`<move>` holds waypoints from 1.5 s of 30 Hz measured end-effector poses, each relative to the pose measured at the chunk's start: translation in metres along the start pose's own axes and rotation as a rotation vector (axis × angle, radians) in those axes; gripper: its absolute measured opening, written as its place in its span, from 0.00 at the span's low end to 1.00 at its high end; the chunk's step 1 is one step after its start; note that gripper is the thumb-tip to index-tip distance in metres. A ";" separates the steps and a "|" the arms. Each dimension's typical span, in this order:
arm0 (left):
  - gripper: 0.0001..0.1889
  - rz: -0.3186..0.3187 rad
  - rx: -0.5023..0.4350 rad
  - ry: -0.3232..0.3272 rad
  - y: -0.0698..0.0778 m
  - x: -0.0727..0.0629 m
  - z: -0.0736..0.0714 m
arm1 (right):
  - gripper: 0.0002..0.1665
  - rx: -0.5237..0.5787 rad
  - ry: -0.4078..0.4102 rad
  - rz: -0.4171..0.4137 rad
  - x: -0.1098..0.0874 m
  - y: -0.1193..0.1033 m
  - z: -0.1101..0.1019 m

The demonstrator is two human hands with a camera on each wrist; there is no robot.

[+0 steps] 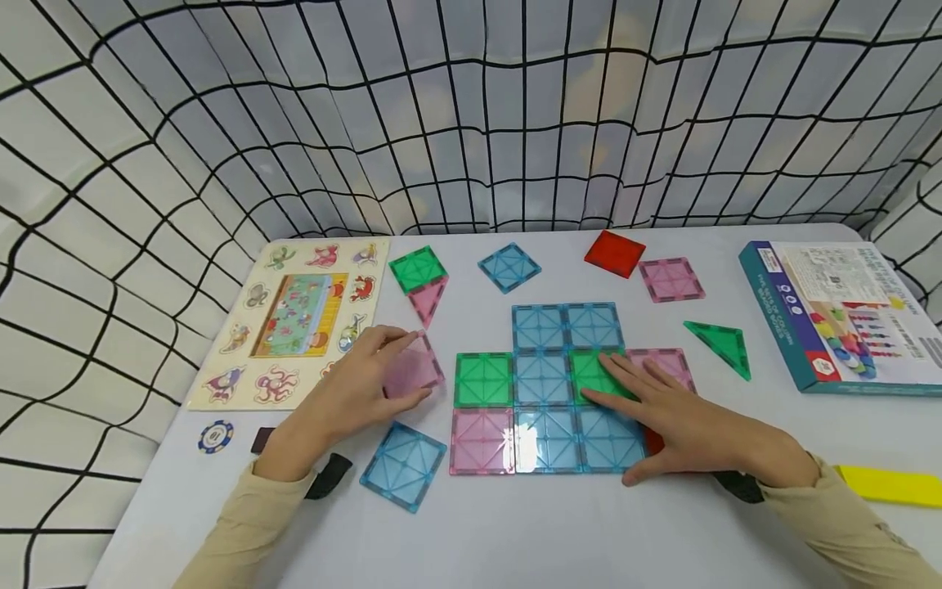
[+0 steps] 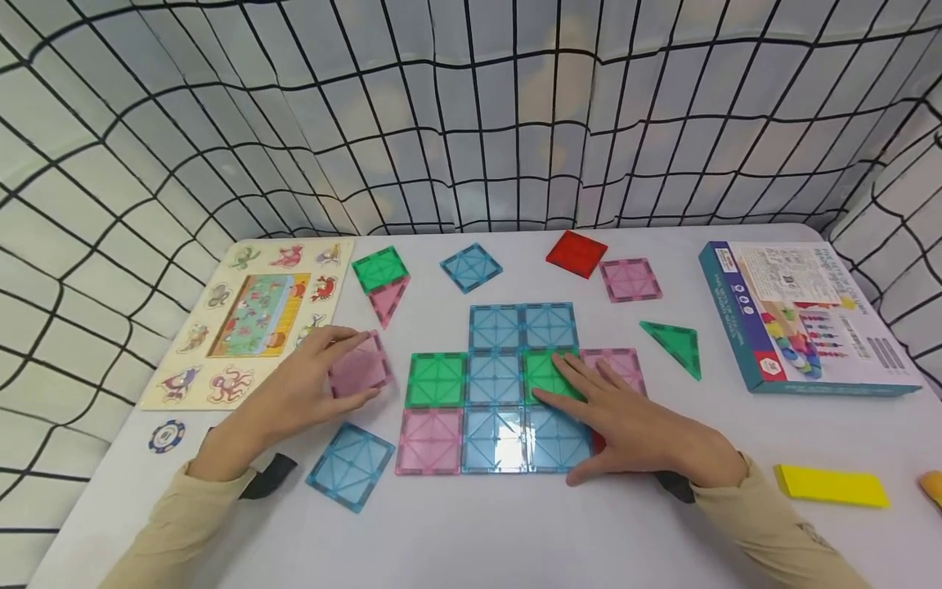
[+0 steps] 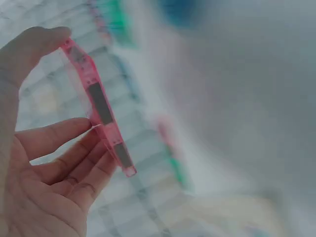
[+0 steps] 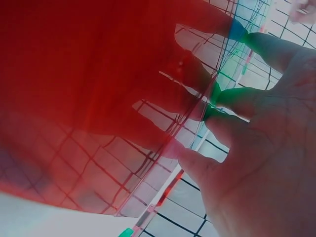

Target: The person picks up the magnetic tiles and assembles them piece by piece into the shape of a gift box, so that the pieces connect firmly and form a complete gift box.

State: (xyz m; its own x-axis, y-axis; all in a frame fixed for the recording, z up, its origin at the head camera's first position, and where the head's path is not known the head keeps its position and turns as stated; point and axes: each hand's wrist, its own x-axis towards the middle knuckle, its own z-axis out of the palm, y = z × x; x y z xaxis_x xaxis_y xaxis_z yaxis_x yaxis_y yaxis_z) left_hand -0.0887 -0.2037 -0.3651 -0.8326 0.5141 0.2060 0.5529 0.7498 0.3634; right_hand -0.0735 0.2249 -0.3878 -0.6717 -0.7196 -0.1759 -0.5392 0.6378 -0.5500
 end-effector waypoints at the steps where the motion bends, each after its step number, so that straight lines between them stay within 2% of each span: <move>1: 0.40 0.031 -0.018 0.020 0.010 0.001 -0.002 | 0.62 -0.001 -0.003 0.000 0.000 0.000 0.000; 4: 0.41 0.174 -0.077 0.018 0.053 0.004 0.004 | 0.62 -0.015 -0.008 0.000 0.002 0.001 -0.001; 6: 0.40 0.301 -0.041 -0.041 0.085 0.003 0.019 | 0.62 -0.033 -0.009 -0.005 0.003 0.000 -0.001; 8: 0.38 0.408 0.039 -0.116 0.111 -0.001 0.037 | 0.62 -0.054 -0.004 -0.014 0.006 0.000 0.000; 11: 0.37 0.494 0.203 -0.227 0.136 -0.009 0.058 | 0.63 -0.081 0.006 -0.030 0.009 -0.002 0.001; 13: 0.38 0.499 0.289 -0.266 0.143 -0.013 0.067 | 0.63 -0.082 0.011 -0.032 0.010 -0.003 0.001; 17: 0.43 0.442 0.380 -0.300 0.146 -0.016 0.072 | 0.63 -0.075 0.016 -0.026 0.010 -0.004 0.002; 24: 0.45 0.371 0.438 -0.402 0.140 -0.017 0.069 | 0.63 -0.087 0.023 -0.002 0.012 -0.007 0.001; 28: 0.45 0.340 0.410 -0.436 0.137 -0.015 0.065 | 0.62 -0.092 0.021 -0.010 0.016 -0.007 0.000; 30: 0.44 0.307 0.349 -0.451 0.134 -0.016 0.063 | 0.62 -0.088 0.013 -0.009 0.016 -0.006 -0.001; 33: 0.44 0.204 0.215 -0.454 0.124 -0.022 0.054 | 0.62 -0.074 -0.006 -0.004 0.018 -0.006 -0.003; 36: 0.48 0.046 0.087 -0.411 0.105 -0.036 0.036 | 0.62 -0.053 -0.020 -0.005 0.019 -0.005 -0.003; 40: 0.55 -0.143 0.053 -0.338 0.073 -0.062 0.014 | 0.63 -0.039 -0.027 -0.004 0.020 -0.004 -0.003; 43: 0.55 -0.210 0.056 -0.309 0.056 -0.079 0.006 | 0.63 -0.045 -0.021 -0.009 0.021 -0.003 -0.003; 45: 0.53 -0.220 0.045 -0.290 0.048 -0.088 0.005 | 0.63 -0.048 -0.017 -0.013 0.022 -0.003 -0.004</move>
State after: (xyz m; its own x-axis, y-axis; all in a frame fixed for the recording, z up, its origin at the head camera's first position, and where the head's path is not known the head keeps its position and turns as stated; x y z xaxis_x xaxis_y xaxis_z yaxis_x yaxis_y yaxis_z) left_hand 0.0113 -0.2104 -0.3703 -0.8916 0.4301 -0.1413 0.3677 0.8700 0.3284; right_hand -0.0886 0.2083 -0.3868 -0.6564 -0.7319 -0.1829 -0.5716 0.6408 -0.5125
